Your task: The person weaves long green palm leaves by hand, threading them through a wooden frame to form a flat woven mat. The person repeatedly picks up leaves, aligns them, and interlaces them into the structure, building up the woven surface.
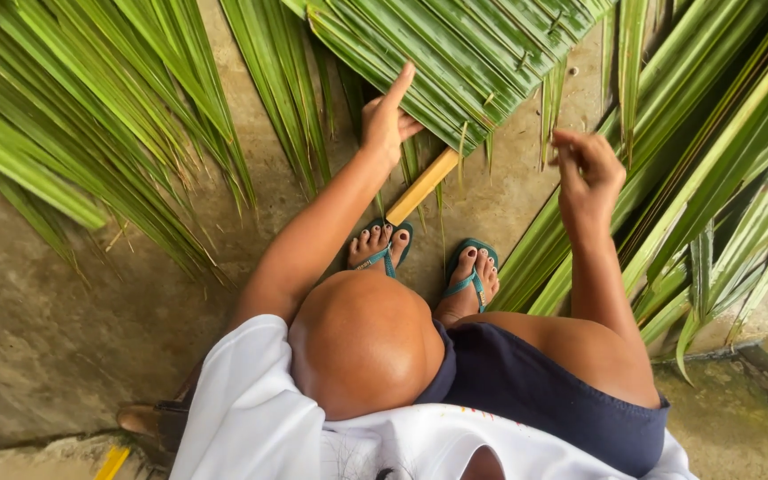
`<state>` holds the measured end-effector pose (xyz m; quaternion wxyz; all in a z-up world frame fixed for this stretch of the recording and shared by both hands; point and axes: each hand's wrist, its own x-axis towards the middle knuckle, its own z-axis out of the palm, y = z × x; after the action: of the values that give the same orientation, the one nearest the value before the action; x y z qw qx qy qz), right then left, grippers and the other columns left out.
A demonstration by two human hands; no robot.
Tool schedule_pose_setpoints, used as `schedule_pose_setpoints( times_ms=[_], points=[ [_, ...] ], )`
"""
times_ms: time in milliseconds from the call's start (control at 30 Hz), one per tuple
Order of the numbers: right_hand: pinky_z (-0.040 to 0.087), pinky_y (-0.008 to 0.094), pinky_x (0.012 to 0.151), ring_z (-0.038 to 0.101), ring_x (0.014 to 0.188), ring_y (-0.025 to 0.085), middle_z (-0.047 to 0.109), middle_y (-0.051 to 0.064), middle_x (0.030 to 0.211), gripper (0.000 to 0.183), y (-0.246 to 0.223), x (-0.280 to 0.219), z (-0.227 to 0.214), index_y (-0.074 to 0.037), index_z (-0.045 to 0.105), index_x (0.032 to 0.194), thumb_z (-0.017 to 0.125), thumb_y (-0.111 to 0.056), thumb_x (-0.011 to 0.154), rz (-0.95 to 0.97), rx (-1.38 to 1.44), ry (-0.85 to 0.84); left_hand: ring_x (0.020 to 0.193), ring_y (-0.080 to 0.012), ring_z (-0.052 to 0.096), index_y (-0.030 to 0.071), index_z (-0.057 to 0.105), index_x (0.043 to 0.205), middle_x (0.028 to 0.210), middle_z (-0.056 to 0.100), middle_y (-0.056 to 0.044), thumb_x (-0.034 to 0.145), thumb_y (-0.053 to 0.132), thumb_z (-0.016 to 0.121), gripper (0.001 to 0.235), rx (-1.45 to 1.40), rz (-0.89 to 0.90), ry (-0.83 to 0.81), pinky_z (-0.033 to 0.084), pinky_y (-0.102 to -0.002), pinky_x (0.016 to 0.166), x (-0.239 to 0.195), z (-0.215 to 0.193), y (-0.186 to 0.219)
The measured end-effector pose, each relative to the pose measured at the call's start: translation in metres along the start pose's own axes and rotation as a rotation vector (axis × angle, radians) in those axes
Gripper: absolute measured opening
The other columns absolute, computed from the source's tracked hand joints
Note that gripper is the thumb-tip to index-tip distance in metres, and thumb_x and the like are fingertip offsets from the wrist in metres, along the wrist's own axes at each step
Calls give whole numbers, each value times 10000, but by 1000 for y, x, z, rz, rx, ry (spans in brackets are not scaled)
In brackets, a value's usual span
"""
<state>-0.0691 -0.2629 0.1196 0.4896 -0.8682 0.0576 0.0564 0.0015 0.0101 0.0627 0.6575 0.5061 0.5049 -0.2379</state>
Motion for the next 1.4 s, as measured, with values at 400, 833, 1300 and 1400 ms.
schedule_pose_setpoints(
  times_ms=[400,833,1300,1400],
  points=[
    [604,383,925,721,1062,247,686,202,1188,374,41,-19,52,40,583,1345,645,-86,997,646,791,-5,662,-122,681,171,767,1023,779,744,-14,745,393,875,372,734,497,-299,544,-278,603,21,-41,-141],
    [635,540,929,769,1091,348,722,152,1264,603,281,158,102,-225,558,1436,872,-341,935,586,1183,316,376,-188,630,28,682,859,525,627,-126,773,182,868,257,585,494,-314,488,-251,324,-31,-18,-134],
    [239,444,1272,313,1534,296,286,143,1666,1009,-72,114,-2,9,201,1584,854,-20,816,187,936,490,564,-127,376,86,461,803,624,418,-24,914,218,779,362,583,1191,-457,355,-342,509,-104,-26,-83],
    [310,429,1275,348,1527,284,351,142,1650,931,-85,106,-7,16,277,1580,861,-31,856,93,933,486,566,-116,345,94,425,798,611,372,-22,921,212,769,384,568,1176,-479,326,-352,501,-112,-27,-80]
  ],
)
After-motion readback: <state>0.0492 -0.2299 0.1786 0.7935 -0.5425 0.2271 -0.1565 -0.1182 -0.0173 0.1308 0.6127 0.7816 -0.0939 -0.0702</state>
